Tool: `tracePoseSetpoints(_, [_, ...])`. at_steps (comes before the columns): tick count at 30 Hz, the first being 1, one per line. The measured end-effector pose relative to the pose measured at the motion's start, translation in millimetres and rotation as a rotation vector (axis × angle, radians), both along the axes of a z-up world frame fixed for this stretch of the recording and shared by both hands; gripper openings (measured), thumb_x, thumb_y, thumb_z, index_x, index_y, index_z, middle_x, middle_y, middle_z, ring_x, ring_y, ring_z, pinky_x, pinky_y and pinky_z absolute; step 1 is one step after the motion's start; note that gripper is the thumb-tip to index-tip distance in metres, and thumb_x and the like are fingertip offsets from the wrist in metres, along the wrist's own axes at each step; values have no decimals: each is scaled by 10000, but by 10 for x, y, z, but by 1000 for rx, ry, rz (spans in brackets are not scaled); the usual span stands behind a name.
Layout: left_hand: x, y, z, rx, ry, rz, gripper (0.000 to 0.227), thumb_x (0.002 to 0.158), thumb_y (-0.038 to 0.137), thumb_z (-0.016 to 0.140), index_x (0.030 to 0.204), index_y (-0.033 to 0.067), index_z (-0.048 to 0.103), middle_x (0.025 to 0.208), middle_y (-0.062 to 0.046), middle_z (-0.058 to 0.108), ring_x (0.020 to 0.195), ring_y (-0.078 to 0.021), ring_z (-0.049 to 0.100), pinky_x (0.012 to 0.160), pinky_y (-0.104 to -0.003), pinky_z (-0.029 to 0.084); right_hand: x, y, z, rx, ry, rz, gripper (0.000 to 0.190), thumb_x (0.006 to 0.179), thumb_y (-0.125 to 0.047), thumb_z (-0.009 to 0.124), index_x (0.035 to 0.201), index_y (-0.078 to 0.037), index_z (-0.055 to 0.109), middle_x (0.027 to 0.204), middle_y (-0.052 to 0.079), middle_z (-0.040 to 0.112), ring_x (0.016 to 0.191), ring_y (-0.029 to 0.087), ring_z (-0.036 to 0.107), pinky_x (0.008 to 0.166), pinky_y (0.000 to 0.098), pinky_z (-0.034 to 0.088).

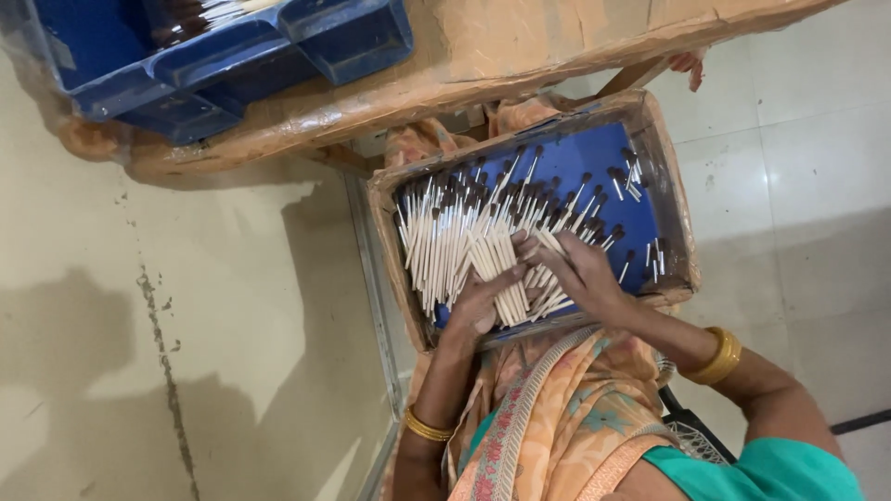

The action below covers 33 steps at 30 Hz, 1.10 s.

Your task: The person sits with a blue tray on their lap and repeatedly picks up white cotton sticks and small metal tips. They insert the tips into the cotton ends by hand and place the assembled items into a blue bin on the table.

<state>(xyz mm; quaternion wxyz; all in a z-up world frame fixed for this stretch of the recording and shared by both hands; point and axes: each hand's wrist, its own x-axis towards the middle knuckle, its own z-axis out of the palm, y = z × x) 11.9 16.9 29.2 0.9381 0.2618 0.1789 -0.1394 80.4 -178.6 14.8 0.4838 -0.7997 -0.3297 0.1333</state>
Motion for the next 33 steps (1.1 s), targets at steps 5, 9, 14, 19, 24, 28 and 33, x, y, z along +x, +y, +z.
tracePoseSetpoints(5, [-185,-90,-717,262,-30,-97,454,926,-68,712,1356,-45,565,1197,-192,690,1115,-248,697,913,-380,630,-16,206,212,139,732,-73,246,993,-217,645,1109,-8,702,814,84,746,621,93,732,522,258,614])
tracePoseSetpoints(9, [-372,-101,-718,192,72,-126,465,905,-50,702,1348,-15,565,1158,-131,697,1043,-246,692,868,-374,607,-139,157,126,35,845,-122,260,954,-230,705,1055,7,739,796,56,751,595,88,674,519,246,588])
tracePoseSetpoints(14, [-429,-52,-677,4,174,-66,566,844,-57,675,1393,31,573,1186,-104,718,1035,-208,718,887,-348,602,-195,153,182,126,920,-114,264,958,-244,691,1075,-12,740,804,14,743,634,42,651,547,217,558])
tracePoseSetpoints(19, [-501,-30,-988,93,134,-193,492,865,-65,701,1341,-64,574,1186,-160,702,1034,-265,722,923,-409,607,-275,120,8,121,882,-96,236,974,-206,713,1050,11,766,790,26,727,625,52,619,535,231,518])
tracePoseSetpoints(24, [-451,-4,-885,112,164,-189,498,896,-23,713,1370,-58,564,1224,-183,677,1075,-289,694,924,-428,600,-276,111,75,183,812,-99,244,994,-183,679,1107,25,738,880,62,749,689,66,647,557,234,536])
tracePoseSetpoints(28, [-222,87,-96,-261,40,-63,734,755,-5,675,1447,47,436,1430,-76,596,1239,-252,647,901,-498,607,-259,66,50,164,664,-96,299,1060,-187,555,1295,-12,614,1007,91,722,751,89,662,587,246,551])
tracePoseSetpoints(33, [-305,84,-359,-221,-141,-150,775,819,-36,653,1538,-52,366,1509,-178,528,1312,-309,597,1037,-447,566,-246,-34,13,-124,202,163,478,931,-113,619,1396,-65,518,1134,95,649,812,160,699,641,286,608])
